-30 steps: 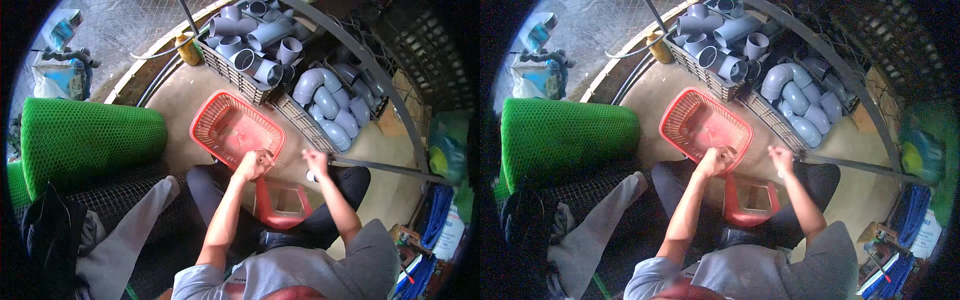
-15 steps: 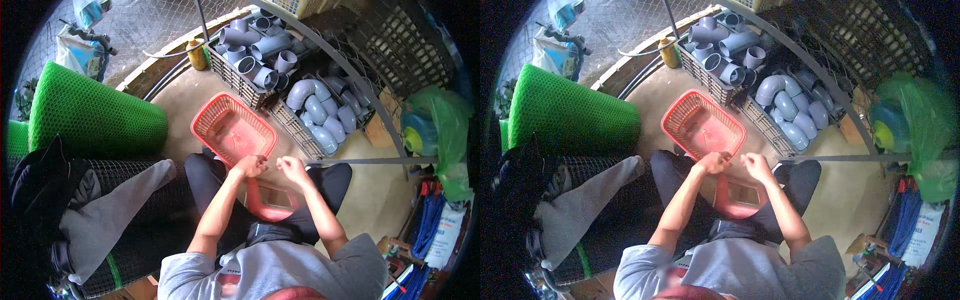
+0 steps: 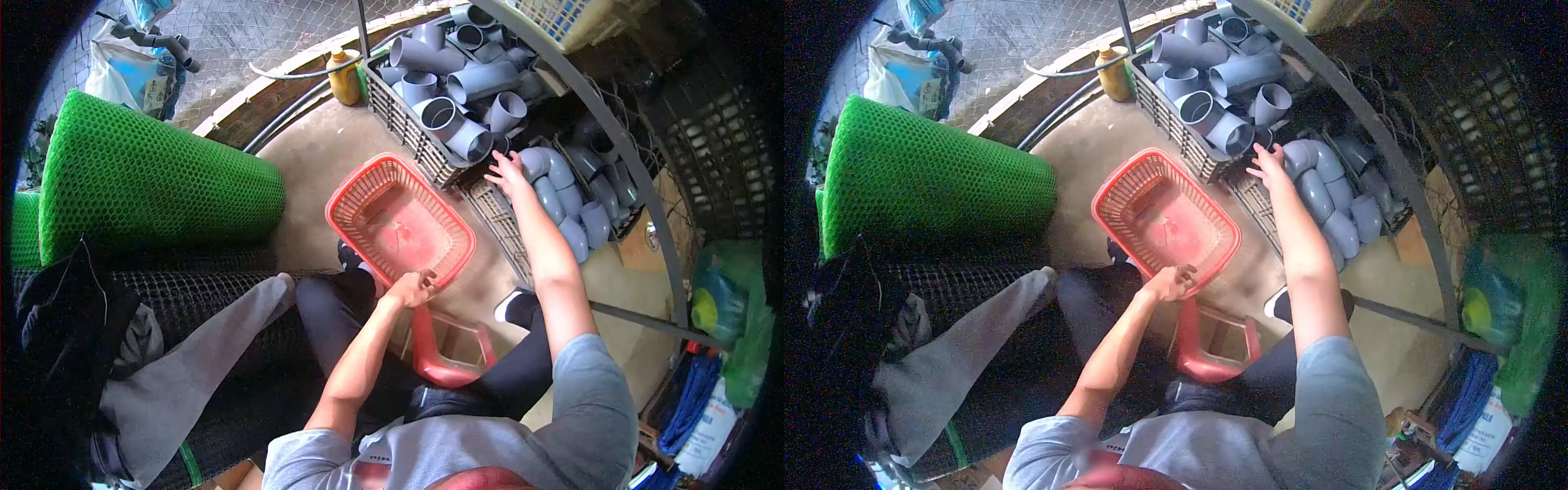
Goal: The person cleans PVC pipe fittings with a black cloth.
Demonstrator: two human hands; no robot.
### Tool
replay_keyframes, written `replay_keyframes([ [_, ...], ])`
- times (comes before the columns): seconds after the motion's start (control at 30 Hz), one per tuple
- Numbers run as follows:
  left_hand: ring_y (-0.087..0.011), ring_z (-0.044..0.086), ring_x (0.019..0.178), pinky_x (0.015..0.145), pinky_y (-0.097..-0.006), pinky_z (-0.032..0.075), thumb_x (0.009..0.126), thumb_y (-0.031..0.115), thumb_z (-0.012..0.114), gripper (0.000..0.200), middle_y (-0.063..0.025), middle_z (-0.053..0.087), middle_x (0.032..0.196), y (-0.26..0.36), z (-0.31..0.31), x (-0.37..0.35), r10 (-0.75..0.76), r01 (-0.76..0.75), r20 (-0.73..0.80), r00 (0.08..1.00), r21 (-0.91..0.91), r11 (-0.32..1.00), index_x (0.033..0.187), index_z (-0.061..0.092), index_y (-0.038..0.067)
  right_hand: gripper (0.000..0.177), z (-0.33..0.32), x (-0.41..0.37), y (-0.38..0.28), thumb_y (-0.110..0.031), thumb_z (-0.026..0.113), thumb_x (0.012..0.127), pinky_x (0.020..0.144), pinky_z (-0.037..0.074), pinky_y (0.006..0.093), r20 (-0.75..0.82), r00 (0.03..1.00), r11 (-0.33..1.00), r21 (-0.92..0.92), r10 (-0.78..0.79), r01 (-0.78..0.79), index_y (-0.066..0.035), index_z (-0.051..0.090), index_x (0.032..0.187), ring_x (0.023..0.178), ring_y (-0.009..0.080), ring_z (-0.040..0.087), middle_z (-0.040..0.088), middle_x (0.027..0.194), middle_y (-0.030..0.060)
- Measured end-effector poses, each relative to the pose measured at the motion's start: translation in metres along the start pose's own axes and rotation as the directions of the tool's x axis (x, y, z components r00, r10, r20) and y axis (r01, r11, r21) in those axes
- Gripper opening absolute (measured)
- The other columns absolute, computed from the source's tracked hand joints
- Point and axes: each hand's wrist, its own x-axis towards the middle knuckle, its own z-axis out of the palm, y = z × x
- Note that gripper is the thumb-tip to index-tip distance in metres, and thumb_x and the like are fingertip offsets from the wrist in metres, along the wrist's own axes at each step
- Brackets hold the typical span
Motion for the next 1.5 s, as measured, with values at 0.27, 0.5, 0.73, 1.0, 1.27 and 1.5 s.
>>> replay_keyframes([
  [0.27,-0.0183,0.067,0.111,0.092,-0.0350,0.055,0.095,0.018,0.072,0.049,-0.0158,0.069,0.126,0.017,-0.018,0.020,0.001,-0.270,-0.463,0.886,-0.516,0.813,0.139,0.056,0.006,0.031,-0.021,-0.053,0.050,-0.027,0.064,0.096,0.067,0.047,0.0356,-0.036,0.891,0.857,-0.293,-0.452,0.423,0.000,0.063,0.082,0.074,0.0151,0.059,0.065,0.078,0.0043],
  [0.5,-0.0108,0.063,0.103,0.089,-0.0292,0.054,0.096,0.009,0.072,0.044,-0.0049,0.068,0.116,0.035,-0.009,0.014,0.151,-0.363,-0.384,0.911,-0.572,0.736,0.137,0.057,0.006,0.004,-0.020,-0.217,0.083,-0.004,0.065,0.092,0.078,0.051,0.0279,0.663,0.748,0.887,-0.320,-0.040,0.332,0.000,0.065,0.093,0.087,0.0104,0.064,0.067,0.092,0.0032],
  [0.73,-0.0154,0.067,0.093,0.077,-0.0299,0.057,0.096,0.010,0.070,0.034,-0.0061,0.067,0.108,0.039,-0.028,0.005,-0.201,-0.329,-0.493,0.846,-0.782,0.530,0.128,0.058,0.008,0.092,0.038,-0.087,-0.006,-0.034,0.093,0.072,0.095,0.054,0.0397,-0.072,0.863,0.830,-0.324,-0.501,0.454,0.006,0.041,0.138,0.102,0.0298,0.067,0.067,0.114,0.0208],
  [1.0,-0.0137,0.062,0.109,0.099,-0.0293,0.048,0.100,0.020,0.066,0.031,-0.0040,0.066,0.116,0.029,-0.032,0.011,-0.113,-0.462,-0.568,0.815,-0.755,0.466,0.127,0.062,0.005,0.088,0.056,-0.062,-0.033,-0.033,0.096,0.059,0.097,0.048,0.0428,0.055,0.815,0.693,-0.495,-0.577,0.524,0.000,0.047,0.124,0.113,0.0320,0.061,0.062,0.119,0.0239],
  [1.27,-0.0290,0.057,0.127,0.106,-0.0472,0.050,0.094,0.054,0.068,0.079,-0.0125,0.054,0.143,0.063,-0.039,-0.013,0.125,-0.631,-0.626,0.770,-0.775,0.005,0.152,0.036,0.011,0.094,0.017,-0.272,-0.006,-0.020,0.097,0.061,0.105,0.044,0.0471,0.170,0.608,0.566,-0.239,-0.776,0.789,0.000,0.042,0.134,0.123,0.0390,0.053,0.051,0.132,0.0252],
  [1.5,-0.0340,0.051,0.136,0.116,-0.0516,0.039,0.085,0.053,0.070,0.085,-0.0141,0.054,0.146,0.105,0.010,-0.100,-0.038,-0.590,-0.590,0.806,-0.797,-0.127,0.151,0.041,0.009,0.083,-0.064,-0.418,0.009,-0.016,0.094,0.068,0.108,0.046,0.0464,0.383,0.371,0.363,-0.096,-0.846,0.927,0.001,0.046,0.134,0.123,0.0352,0.057,0.057,0.128,0.0190],
])
